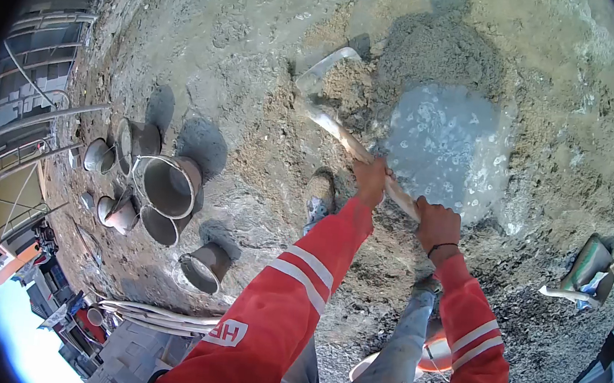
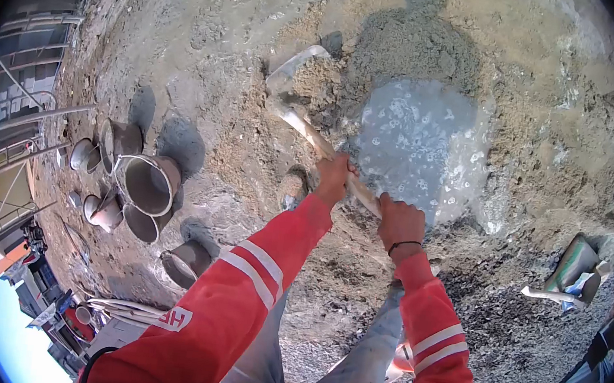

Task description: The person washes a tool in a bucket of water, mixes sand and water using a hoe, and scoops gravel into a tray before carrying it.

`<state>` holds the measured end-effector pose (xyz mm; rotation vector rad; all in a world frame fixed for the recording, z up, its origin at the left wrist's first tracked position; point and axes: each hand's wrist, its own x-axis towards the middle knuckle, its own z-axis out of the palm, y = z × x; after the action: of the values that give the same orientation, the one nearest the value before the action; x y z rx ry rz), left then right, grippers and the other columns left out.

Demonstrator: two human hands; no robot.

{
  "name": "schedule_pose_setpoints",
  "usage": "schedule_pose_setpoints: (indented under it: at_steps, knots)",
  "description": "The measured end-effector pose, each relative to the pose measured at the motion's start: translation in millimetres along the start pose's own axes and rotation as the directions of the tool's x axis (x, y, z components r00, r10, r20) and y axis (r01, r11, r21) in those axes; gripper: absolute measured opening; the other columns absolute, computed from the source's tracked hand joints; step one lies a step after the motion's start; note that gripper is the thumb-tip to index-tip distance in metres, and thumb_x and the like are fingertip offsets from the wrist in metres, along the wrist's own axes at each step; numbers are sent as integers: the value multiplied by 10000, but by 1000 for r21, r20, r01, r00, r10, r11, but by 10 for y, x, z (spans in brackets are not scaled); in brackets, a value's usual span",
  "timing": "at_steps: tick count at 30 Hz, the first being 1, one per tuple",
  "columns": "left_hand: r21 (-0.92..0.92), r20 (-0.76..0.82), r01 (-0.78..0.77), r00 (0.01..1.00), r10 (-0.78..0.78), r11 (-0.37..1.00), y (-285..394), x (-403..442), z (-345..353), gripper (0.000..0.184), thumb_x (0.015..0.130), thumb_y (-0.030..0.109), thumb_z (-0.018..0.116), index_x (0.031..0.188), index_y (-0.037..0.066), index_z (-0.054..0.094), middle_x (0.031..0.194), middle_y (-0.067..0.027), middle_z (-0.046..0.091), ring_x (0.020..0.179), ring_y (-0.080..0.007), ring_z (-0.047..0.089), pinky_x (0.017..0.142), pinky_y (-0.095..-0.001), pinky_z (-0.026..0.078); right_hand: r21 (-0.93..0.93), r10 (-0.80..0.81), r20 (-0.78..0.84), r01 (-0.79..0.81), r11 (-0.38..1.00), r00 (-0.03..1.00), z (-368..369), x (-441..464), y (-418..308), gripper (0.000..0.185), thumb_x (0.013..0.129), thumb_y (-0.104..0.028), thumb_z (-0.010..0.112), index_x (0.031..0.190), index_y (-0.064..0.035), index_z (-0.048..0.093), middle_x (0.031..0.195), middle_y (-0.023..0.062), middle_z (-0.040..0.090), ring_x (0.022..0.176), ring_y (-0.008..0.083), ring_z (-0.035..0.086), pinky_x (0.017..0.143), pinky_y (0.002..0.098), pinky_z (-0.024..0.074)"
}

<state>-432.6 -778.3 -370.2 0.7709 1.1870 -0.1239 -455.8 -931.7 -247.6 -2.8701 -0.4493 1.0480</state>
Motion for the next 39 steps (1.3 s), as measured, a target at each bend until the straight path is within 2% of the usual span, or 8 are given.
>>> schedule_pose_setpoints:
  at_steps: [4,12,18,22,25,28,32,39]
  knots:
    - [-185,12,54,999,-53,981,-430,-512,310,143,868,13,546,870,1,403,625,-52,465,475,-170,477,465,-344,466,-30,-61,-93,59,998,994,155,-380,628,227,767,-148,616,985,-151,553,731,98,641,654,314,662,549,442,506]
    - [-105,23,-56,998,59,993,-374,-955,243,214,846,-5,529,942,88,363,621,-39,443,432,-143,441,402,-316,399,120,51,-195,-28,992,979,601,-779,497,293,649,-93,612,919,-164,522,740,54,611,626,315,640,533,449,495]
    - [-140,-106,-303,951,289,943,635,-382,21,165,852,18,533,876,62,376,601,-36,437,454,-134,426,420,-309,401,214,-174,-346,258,942,922,207,155,-163,165,781,-126,589,932,-144,523,714,57,618,656,301,649,556,434,500]
    - [-180,-204,-348,928,311,920,893,155,-42,183,863,40,526,759,57,378,604,-41,434,454,-138,403,439,-307,409,37,-337,-230,354,934,913,-367,705,-256,148,808,-138,585,953,-140,615,778,78,669,724,277,673,616,408,518]
    - [-224,-191,-147,976,105,963,600,319,-85,178,886,81,488,740,67,387,633,-50,445,528,-171,445,535,-356,461,-124,-444,-150,428,895,884,-412,810,-21,140,814,-150,592,933,-136,665,801,72,682,778,264,680,644,398,521]
    - [-270,-82,199,970,-228,942,-300,350,-159,184,892,99,467,726,79,390,639,-59,442,613,-205,472,647,-400,488,-207,-350,10,345,916,937,-384,391,296,141,830,-147,585,939,-137,674,817,54,684,781,241,680,657,377,518]
    - [-352,16,182,982,-189,918,-1125,-538,-70,191,880,95,485,706,86,406,620,-31,428,566,-181,448,618,-373,473,-211,-259,-26,248,946,965,103,-465,898,87,860,-159,552,939,-154,591,761,36,647,740,228,671,648,388,506]
    - [-410,3,241,965,-263,880,-1203,-1452,207,127,838,21,525,762,71,436,595,-36,439,488,-174,454,502,-346,428,-75,-186,-184,174,982,965,434,-1220,1215,133,726,-116,590,847,-146,543,695,41,573,681,251,628,617,397,482]
